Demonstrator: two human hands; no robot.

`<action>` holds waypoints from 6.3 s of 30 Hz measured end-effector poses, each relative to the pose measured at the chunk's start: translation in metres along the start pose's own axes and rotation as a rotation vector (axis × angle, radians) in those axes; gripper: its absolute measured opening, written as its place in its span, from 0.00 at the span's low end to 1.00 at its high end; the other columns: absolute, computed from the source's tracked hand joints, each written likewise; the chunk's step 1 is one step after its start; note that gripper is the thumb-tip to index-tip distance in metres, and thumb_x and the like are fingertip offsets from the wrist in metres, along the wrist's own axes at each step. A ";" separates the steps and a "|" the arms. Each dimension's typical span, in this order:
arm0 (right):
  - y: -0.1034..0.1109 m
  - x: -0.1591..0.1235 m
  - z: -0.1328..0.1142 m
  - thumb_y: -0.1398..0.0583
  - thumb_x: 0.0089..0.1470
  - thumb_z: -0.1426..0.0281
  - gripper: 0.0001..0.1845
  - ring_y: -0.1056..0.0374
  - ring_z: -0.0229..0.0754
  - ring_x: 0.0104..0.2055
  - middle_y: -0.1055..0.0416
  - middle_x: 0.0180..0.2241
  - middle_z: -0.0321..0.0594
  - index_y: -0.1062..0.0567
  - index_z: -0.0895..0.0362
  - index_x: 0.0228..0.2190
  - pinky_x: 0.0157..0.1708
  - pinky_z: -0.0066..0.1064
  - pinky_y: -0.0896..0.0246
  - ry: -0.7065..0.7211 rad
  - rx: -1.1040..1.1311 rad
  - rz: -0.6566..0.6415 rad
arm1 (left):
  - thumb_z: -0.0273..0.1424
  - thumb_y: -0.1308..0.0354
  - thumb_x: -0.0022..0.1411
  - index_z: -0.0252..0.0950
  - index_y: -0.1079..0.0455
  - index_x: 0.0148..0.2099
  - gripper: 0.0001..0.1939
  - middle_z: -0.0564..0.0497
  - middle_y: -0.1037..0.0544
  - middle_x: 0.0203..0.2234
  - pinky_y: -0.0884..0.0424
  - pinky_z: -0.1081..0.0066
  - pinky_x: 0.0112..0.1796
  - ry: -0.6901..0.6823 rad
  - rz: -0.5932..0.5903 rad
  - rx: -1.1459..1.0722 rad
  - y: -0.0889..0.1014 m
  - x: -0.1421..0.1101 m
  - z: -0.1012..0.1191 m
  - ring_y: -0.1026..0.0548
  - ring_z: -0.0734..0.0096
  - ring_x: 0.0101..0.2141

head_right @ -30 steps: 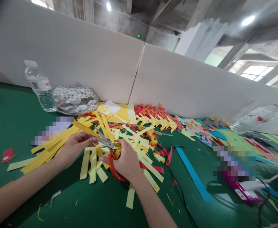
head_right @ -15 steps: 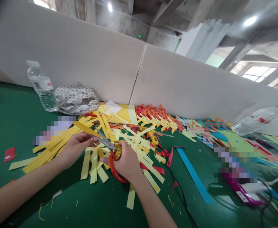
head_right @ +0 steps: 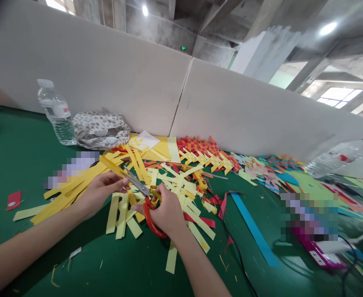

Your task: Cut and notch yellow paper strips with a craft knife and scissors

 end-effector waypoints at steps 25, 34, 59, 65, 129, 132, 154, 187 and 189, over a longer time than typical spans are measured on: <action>0.000 -0.001 0.001 0.36 0.37 0.61 0.21 0.49 0.33 0.19 0.43 0.17 0.26 0.44 0.53 0.24 0.19 0.25 0.54 0.034 -0.064 0.011 | 0.36 0.33 0.45 0.34 0.25 0.30 0.11 0.53 0.22 0.22 0.29 0.76 0.29 -0.019 0.072 -0.025 0.001 0.000 0.005 0.26 0.75 0.24; -0.001 -0.002 0.002 0.36 0.37 0.61 0.20 0.48 0.33 0.19 0.42 0.17 0.26 0.43 0.53 0.25 0.18 0.25 0.56 0.034 -0.068 0.010 | 0.35 0.33 0.45 0.34 0.26 0.28 0.11 0.53 0.22 0.20 0.30 0.75 0.29 -0.014 0.066 0.021 0.004 0.001 0.004 0.26 0.74 0.24; -0.001 -0.005 -0.002 0.37 0.40 0.60 0.20 0.46 0.35 0.21 0.40 0.21 0.29 0.43 0.53 0.26 0.20 0.25 0.54 0.069 -0.119 0.001 | 0.34 0.32 0.43 0.35 0.27 0.26 0.09 0.54 0.23 0.19 0.28 0.72 0.31 0.034 -0.036 -0.026 0.000 -0.002 0.002 0.25 0.71 0.24; -0.002 -0.004 -0.001 0.36 0.39 0.59 0.21 0.47 0.34 0.19 0.43 0.18 0.27 0.43 0.52 0.25 0.19 0.25 0.55 0.064 -0.080 0.009 | 0.34 0.32 0.43 0.35 0.27 0.27 0.09 0.53 0.22 0.21 0.28 0.70 0.31 0.044 -0.021 -0.013 0.000 -0.002 0.003 0.24 0.69 0.24; -0.001 -0.008 -0.008 0.36 0.36 0.59 0.23 0.40 0.38 0.26 0.34 0.27 0.33 0.41 0.53 0.30 0.23 0.27 0.51 -0.061 -0.081 -0.005 | 0.35 0.35 0.49 0.35 0.29 0.28 0.08 0.56 0.26 0.20 0.33 0.79 0.27 0.140 -0.098 -0.047 -0.017 -0.012 0.005 0.28 0.78 0.24; -0.002 -0.008 -0.008 0.36 0.35 0.59 0.22 0.42 0.37 0.25 0.35 0.26 0.33 0.42 0.53 0.28 0.22 0.27 0.51 -0.064 -0.075 -0.002 | 0.35 0.34 0.48 0.35 0.29 0.27 0.09 0.56 0.26 0.19 0.33 0.79 0.26 0.148 -0.082 -0.060 -0.020 -0.013 0.008 0.28 0.78 0.24; -0.004 -0.006 -0.003 0.36 0.36 0.61 0.21 0.51 0.32 0.20 0.43 0.18 0.27 0.44 0.53 0.21 0.19 0.24 0.54 -0.025 -0.004 0.049 | 0.34 0.35 0.48 0.36 0.28 0.30 0.08 0.54 0.25 0.23 0.31 0.76 0.28 0.149 -0.069 -0.043 -0.017 -0.010 0.003 0.28 0.76 0.25; 0.000 -0.004 -0.005 0.37 0.38 0.62 0.17 0.45 0.34 0.21 0.37 0.20 0.27 0.40 0.53 0.25 0.20 0.24 0.54 0.002 -0.096 0.015 | 0.33 0.36 0.49 0.35 0.29 0.29 0.07 0.54 0.26 0.22 0.32 0.75 0.28 0.152 -0.140 -0.048 -0.016 -0.010 -0.001 0.28 0.75 0.24; 0.001 -0.004 -0.006 0.37 0.38 0.63 0.16 0.46 0.34 0.20 0.38 0.20 0.27 0.40 0.53 0.25 0.19 0.24 0.54 0.007 -0.088 0.022 | 0.32 0.35 0.48 0.36 0.29 0.28 0.07 0.55 0.26 0.21 0.32 0.76 0.28 0.168 -0.156 -0.068 -0.017 -0.011 -0.001 0.28 0.75 0.24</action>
Point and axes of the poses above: each hand's wrist, its own x-axis towards the middle knuckle, its own y-axis out of the back of the hand, z = x × y, the point moved 1 cm from there along x, towards the middle knuckle
